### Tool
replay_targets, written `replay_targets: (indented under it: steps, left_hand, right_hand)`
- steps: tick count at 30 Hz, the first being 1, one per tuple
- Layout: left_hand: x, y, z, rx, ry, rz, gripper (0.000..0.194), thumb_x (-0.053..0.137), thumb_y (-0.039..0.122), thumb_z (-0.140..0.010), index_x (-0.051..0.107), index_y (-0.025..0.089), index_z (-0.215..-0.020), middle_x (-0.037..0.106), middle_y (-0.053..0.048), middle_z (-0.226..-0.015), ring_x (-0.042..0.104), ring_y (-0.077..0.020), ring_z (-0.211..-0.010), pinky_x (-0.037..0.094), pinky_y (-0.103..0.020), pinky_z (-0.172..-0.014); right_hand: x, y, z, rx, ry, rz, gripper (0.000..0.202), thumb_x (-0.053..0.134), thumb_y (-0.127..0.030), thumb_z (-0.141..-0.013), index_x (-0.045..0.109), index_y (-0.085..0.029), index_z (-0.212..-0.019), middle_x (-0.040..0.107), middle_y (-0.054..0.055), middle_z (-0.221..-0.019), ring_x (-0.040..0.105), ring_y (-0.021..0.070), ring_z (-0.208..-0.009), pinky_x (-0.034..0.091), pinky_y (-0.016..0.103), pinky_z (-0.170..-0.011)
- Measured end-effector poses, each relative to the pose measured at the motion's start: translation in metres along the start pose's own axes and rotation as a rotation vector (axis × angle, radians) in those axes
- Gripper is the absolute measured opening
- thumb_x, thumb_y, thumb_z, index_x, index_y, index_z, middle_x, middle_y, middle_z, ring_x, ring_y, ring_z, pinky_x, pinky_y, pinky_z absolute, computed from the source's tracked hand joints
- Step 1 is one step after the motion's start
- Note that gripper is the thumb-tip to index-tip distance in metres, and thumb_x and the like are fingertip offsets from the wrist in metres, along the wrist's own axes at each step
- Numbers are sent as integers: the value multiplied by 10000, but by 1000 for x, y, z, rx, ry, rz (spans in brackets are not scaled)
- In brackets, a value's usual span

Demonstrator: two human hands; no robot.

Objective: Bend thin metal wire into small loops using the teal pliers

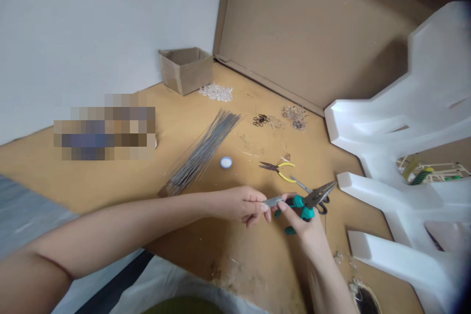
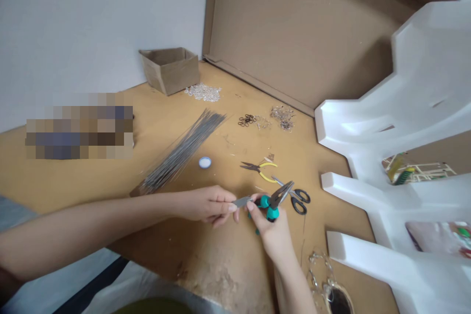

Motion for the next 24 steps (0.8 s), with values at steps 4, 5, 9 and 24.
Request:
replay_targets:
  steps: [4,5,9,24]
  left_hand:
    - [-1,-2,-2,7,39,-25,289,368,306,-873,575,106,-909,490,47,-516,360,-37,-406,313,-150,-443]
    - [-1,-2,-2,12,43,-30,282,372,299,-872,575,109,-917,495,47,-519,360,-36,-408,314,-148,-445]
    - [-1,0,-2,29,66,-46,286,367,288,-871,581,108,-928,493,46,-524,360,-36,-414,316,-146,-452]
    - [-7,14,1,160,204,-182,356,338,345,-873,599,105,-910,386,49,-550,325,-52,-498,283,-157,-491]
  right_hand:
    - [-2,-2,1,-1,29,12,309,585,-472,-693,562,-169,-751,595,23,-642,537,166,-593,394,238,-469]
    - [-2,-1,1,-6,29,13,309,584,-471,-696,560,-169,-753,595,26,-652,541,170,-604,396,237,-470]
    - [-4,3,1,-33,36,12,295,581,-456,-710,560,-168,-770,599,39,-675,548,179,-633,403,235,-473]
    - [-7,-7,3,-138,68,18,185,576,-353,-731,549,-171,-739,581,29,-679,553,183,-675,443,293,-651]
Point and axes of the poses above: each hand's wrist, its own z-axis away from the middle knuckle, its own x-axis out of the palm, y = z × x, the point moved 9 cm from there along -z, towards the middle knuckle
